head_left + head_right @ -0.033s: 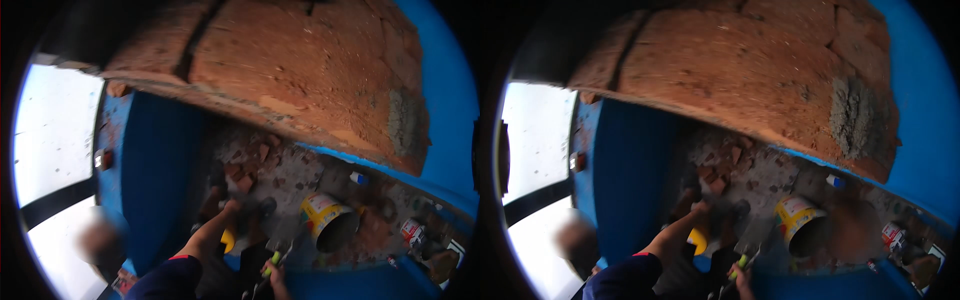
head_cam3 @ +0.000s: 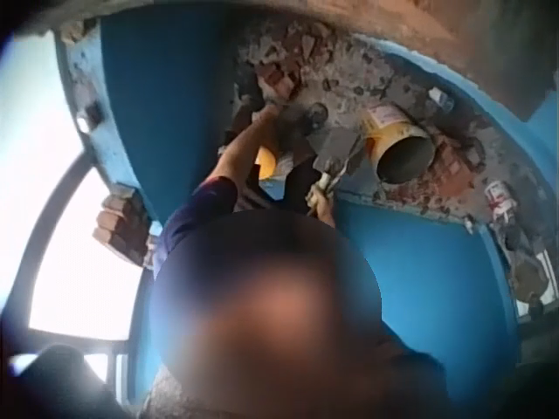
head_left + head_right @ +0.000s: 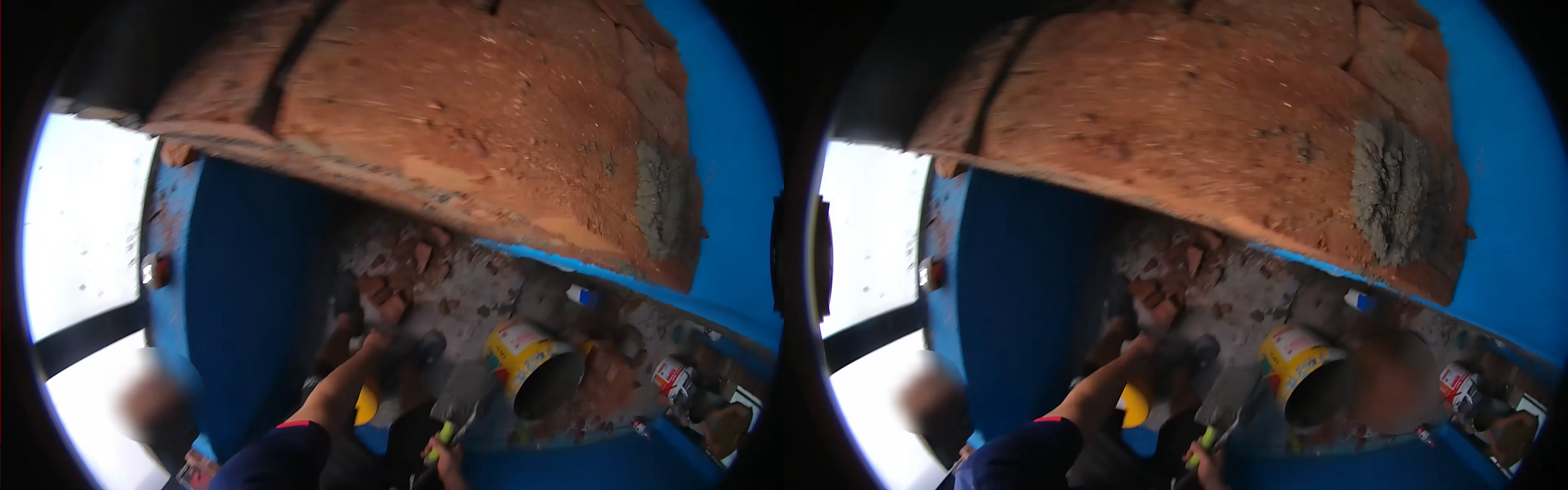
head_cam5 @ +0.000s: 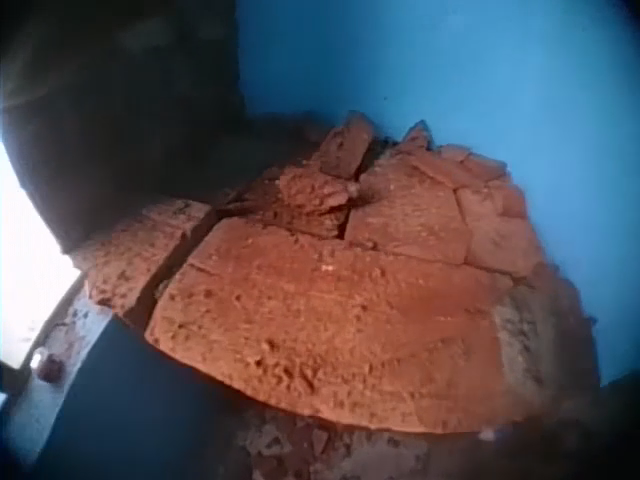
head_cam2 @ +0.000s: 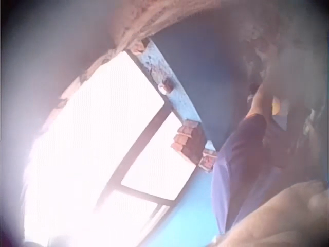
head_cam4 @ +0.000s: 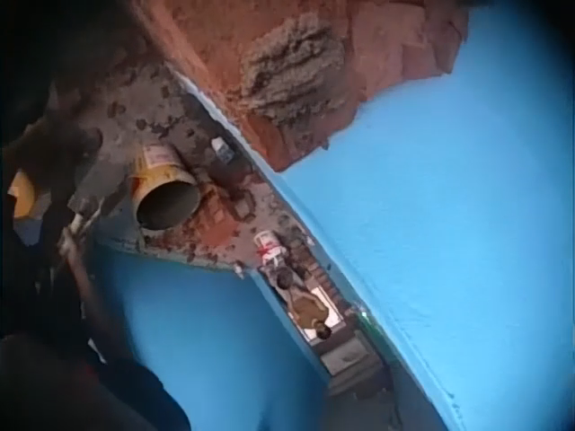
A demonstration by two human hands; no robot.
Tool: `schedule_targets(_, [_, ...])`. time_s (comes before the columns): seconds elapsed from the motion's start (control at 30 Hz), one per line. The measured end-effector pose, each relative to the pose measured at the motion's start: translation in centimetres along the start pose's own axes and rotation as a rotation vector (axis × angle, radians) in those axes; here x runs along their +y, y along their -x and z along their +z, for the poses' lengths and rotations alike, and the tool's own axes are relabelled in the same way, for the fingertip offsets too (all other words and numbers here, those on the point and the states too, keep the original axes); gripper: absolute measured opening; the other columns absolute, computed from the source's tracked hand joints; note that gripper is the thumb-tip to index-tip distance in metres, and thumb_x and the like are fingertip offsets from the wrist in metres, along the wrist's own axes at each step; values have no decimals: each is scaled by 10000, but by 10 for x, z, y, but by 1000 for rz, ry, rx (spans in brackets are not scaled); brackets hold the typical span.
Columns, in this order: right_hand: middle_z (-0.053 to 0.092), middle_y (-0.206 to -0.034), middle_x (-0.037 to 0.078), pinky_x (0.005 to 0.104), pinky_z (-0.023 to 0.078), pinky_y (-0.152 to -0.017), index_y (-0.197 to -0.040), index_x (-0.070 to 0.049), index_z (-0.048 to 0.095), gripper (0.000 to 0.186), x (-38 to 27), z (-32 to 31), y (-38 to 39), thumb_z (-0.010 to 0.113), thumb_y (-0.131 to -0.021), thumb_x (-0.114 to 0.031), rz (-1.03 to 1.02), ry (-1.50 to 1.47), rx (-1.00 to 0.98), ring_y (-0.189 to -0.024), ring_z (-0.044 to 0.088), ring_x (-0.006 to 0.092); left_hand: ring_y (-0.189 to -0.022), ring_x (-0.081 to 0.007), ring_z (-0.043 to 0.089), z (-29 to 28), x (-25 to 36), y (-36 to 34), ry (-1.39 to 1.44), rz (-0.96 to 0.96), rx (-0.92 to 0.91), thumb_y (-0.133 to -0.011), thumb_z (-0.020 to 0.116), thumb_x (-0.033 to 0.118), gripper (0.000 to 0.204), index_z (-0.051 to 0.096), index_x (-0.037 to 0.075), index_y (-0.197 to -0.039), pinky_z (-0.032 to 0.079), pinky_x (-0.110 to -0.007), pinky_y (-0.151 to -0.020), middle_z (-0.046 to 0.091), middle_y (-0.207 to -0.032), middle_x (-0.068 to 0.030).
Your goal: The person measures a brick column with a tape measure, then uses a trowel to apply and smooth mortar onto the brickwork.
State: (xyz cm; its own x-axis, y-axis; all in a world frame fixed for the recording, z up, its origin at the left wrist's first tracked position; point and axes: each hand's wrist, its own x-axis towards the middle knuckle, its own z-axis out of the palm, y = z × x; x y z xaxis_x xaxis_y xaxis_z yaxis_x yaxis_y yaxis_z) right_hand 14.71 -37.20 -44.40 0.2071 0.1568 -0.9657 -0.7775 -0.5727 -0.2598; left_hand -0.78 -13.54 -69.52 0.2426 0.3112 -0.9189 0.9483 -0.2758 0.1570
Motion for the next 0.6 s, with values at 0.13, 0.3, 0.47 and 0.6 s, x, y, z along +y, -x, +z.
schedule_targets(0.13, [508,-605,62,302,447,-452,-925,-16,476,245,2,2,-29,627,-751,-99,-47,50,24,-478,517,177,-799,-221,583,22,20,-75,181,-203,91,-810,484,324,319,608,76,-968,469,-351,-692,618,-906,-89])
schedule_targets(0.3, [515,-596,55,283,428,-427,-878,-24,495,208,-1,5,-65,636,-763,-125,-104,120,44,-461,504,158,-773,-200,580,35,44,-146,266,-300,94,-812,479,373,349,617,78,-938,466,-342,-679,622,-870,-76])
schedule_targets(0.47, [522,-586,47,265,408,-401,-831,-33,515,184,-3,4,-73,645,-774,-150,-115,175,51,-443,492,140,-746,-178,577,25,53,-144,441,-287,160,-814,475,423,386,626,81,-908,464,-333,-667,625,-834,-63])
schedule_targets(0.6, [527,-578,41,250,393,-381,-794,-39,530,179,6,3,-55,651,-784,-171,-54,342,-15,-429,482,125,-725,-161,574,21,47,-65,838,-309,237,-816,472,463,419,633,83,-884,462,-326,-656,628,-805,-52])
